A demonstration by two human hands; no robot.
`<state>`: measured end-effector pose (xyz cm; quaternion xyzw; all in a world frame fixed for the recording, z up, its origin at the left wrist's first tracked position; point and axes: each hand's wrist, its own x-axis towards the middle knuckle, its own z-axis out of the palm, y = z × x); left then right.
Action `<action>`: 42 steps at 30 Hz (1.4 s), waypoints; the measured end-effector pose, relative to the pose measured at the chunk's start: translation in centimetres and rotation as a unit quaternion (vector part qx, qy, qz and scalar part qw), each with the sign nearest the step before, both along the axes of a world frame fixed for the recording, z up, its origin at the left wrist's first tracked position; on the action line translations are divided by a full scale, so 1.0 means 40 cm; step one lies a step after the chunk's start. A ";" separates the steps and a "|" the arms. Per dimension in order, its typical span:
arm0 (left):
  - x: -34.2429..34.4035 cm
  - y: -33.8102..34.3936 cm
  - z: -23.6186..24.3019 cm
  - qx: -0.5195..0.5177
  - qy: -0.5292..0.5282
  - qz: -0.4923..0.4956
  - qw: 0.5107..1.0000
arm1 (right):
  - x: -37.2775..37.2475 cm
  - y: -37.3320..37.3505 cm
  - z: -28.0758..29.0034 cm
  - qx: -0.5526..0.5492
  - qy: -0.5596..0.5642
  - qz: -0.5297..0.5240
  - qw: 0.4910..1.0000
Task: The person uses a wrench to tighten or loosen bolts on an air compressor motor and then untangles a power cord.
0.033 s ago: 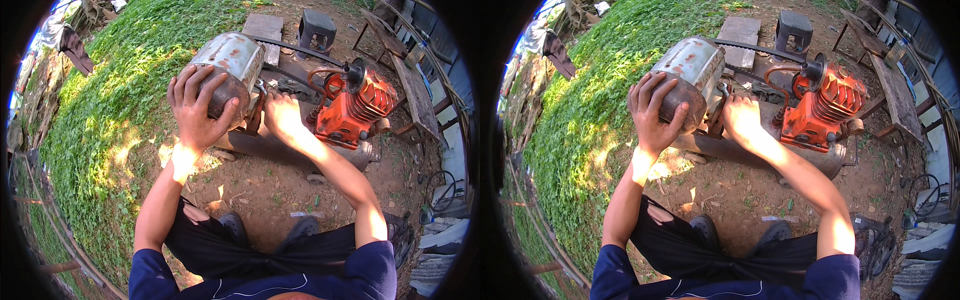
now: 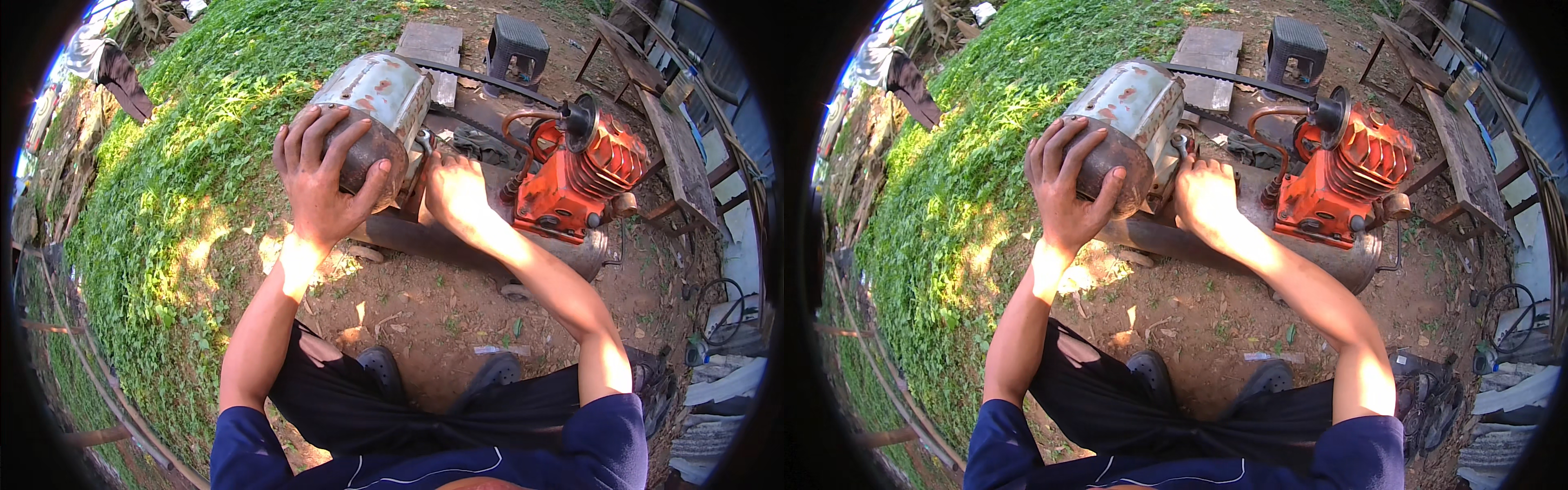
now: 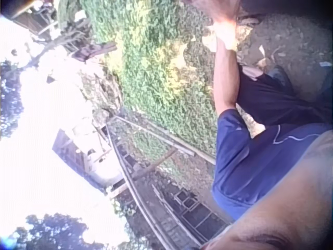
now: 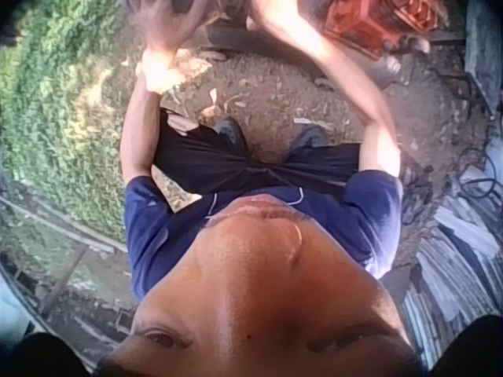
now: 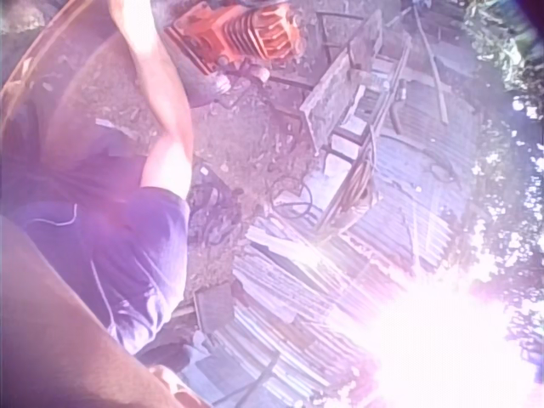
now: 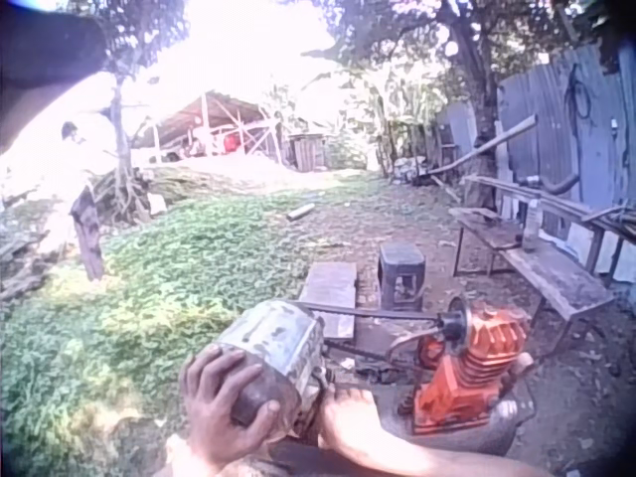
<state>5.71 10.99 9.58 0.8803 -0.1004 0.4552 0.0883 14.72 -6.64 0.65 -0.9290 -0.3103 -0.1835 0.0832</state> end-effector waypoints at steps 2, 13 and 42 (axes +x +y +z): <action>-0.002 -0.002 0.004 0.005 -0.001 -0.002 1.000 | -0.029 0.029 0.001 0.047 0.046 -0.008 0.998; -0.016 0.002 0.014 0.021 0.022 -0.002 1.000 | -0.083 0.004 0.135 0.047 0.240 -0.017 0.970; -0.023 0.006 0.016 0.028 0.038 0.000 0.999 | 0.151 -0.103 0.037 -0.035 0.122 -0.008 0.992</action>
